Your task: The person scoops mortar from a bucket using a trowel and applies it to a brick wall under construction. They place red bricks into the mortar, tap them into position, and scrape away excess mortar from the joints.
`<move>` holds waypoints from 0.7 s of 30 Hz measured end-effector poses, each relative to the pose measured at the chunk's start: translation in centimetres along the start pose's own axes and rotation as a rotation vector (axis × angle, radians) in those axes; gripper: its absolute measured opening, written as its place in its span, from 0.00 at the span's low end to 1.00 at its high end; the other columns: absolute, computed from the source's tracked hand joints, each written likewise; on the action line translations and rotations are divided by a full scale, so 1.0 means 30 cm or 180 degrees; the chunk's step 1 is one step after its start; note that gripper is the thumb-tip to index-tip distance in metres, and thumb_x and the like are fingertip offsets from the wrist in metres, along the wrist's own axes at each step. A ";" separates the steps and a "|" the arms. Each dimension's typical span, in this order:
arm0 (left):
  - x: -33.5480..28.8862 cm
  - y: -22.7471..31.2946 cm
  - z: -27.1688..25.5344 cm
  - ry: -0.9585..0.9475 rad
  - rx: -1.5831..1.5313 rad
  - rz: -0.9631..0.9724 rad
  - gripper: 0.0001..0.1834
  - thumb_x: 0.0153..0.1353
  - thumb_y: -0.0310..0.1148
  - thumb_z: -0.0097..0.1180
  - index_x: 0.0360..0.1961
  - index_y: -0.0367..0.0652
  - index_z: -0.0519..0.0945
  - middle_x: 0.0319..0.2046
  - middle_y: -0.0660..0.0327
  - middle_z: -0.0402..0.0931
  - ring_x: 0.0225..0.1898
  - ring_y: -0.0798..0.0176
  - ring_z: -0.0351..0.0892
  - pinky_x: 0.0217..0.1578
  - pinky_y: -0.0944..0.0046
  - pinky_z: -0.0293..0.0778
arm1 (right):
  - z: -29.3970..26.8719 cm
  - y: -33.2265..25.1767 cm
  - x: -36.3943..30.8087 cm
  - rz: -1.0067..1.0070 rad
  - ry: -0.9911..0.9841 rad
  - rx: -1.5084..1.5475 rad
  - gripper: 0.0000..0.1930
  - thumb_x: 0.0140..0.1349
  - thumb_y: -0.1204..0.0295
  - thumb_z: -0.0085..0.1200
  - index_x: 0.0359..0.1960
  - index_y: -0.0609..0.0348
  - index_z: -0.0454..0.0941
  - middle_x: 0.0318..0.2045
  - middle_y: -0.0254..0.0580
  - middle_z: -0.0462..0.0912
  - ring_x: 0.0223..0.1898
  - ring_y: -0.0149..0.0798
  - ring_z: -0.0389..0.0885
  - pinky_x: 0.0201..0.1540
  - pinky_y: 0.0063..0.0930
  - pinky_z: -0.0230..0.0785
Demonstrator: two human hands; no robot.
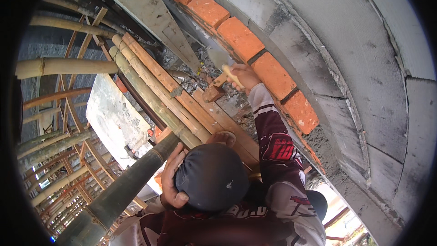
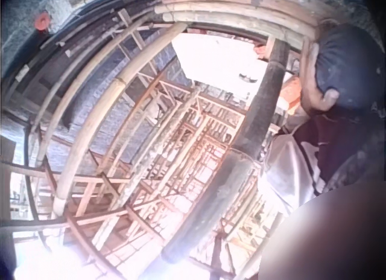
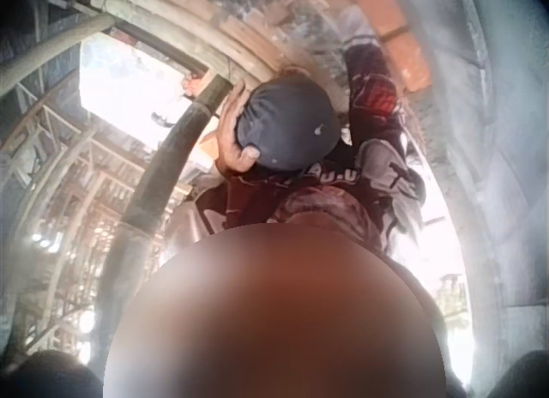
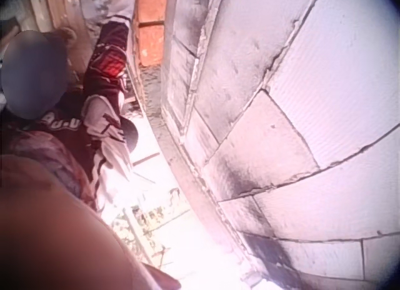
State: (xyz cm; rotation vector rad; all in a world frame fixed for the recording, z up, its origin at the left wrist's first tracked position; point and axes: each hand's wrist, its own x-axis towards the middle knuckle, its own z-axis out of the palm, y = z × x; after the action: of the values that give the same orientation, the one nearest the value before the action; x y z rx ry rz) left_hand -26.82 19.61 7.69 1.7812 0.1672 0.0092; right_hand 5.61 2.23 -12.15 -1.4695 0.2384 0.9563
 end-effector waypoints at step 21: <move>0.157 0.061 0.086 -0.0707 0.0354 -0.0027 0.49 0.70 0.63 0.41 0.73 0.23 0.58 0.66 0.37 0.67 0.67 0.44 0.69 0.67 0.50 0.61 | -0.009 0.115 -0.382 -0.0322 0.0440 0.1218 0.19 0.73 0.63 0.52 0.60 0.60 0.74 0.32 0.38 0.80 0.20 0.28 0.74 0.17 0.25 0.67</move>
State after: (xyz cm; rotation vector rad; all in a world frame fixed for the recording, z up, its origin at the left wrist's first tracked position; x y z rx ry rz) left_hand -21.72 17.27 8.51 1.8776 0.0152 -0.2068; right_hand -3.77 -3.17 -7.02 -1.1822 0.4199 0.6834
